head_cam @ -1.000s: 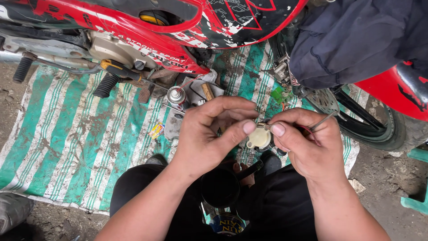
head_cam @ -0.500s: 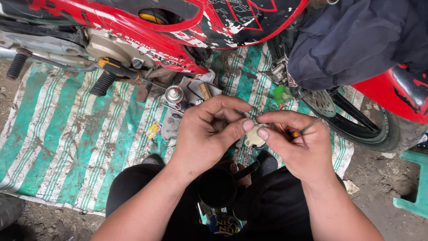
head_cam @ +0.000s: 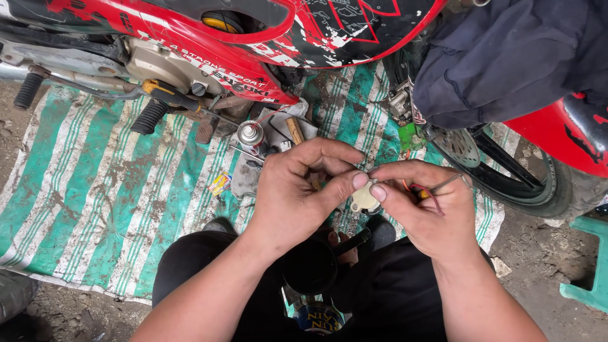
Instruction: Repairing the electrical wiring and components of a motorcycle using hand tools
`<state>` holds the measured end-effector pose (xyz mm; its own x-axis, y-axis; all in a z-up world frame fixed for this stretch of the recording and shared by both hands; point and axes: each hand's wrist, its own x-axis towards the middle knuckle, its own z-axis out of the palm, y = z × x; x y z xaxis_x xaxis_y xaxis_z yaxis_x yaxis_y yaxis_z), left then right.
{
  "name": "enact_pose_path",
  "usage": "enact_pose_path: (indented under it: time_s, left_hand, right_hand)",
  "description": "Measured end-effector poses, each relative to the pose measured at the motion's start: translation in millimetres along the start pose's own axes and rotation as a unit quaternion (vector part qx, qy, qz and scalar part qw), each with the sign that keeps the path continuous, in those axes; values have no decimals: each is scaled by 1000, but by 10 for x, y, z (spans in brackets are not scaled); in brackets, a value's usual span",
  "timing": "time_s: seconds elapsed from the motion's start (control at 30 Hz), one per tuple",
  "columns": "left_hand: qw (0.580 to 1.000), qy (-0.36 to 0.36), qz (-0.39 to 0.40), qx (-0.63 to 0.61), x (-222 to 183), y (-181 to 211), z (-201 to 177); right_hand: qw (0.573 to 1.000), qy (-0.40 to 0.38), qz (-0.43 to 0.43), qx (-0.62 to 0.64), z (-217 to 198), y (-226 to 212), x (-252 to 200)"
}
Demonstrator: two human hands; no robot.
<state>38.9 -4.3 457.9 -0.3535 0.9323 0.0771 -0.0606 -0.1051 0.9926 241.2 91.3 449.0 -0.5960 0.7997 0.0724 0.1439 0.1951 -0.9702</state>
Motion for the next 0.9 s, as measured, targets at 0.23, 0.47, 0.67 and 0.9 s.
enact_pose_path:
  time_s: [0.23, 0.47, 0.67, 0.9]
  left_hand:
    - [999, -2, 26, 24, -10, 43, -12]
    - [998, -25, 54, 18, -23, 86, -23]
    - [998, -12, 38, 40, -23, 86, -13]
    - [1000, -10, 17, 24, -29, 45, 8]
  right_hand:
    - [1000, 0, -3, -2, -9, -1, -1]
    - [1000, 12, -4, -2, -32, 50, -8]
    - [1000, 16, 2, -9, -23, 28, -5]
    - [1000, 26, 13, -6, -19, 7, -6]
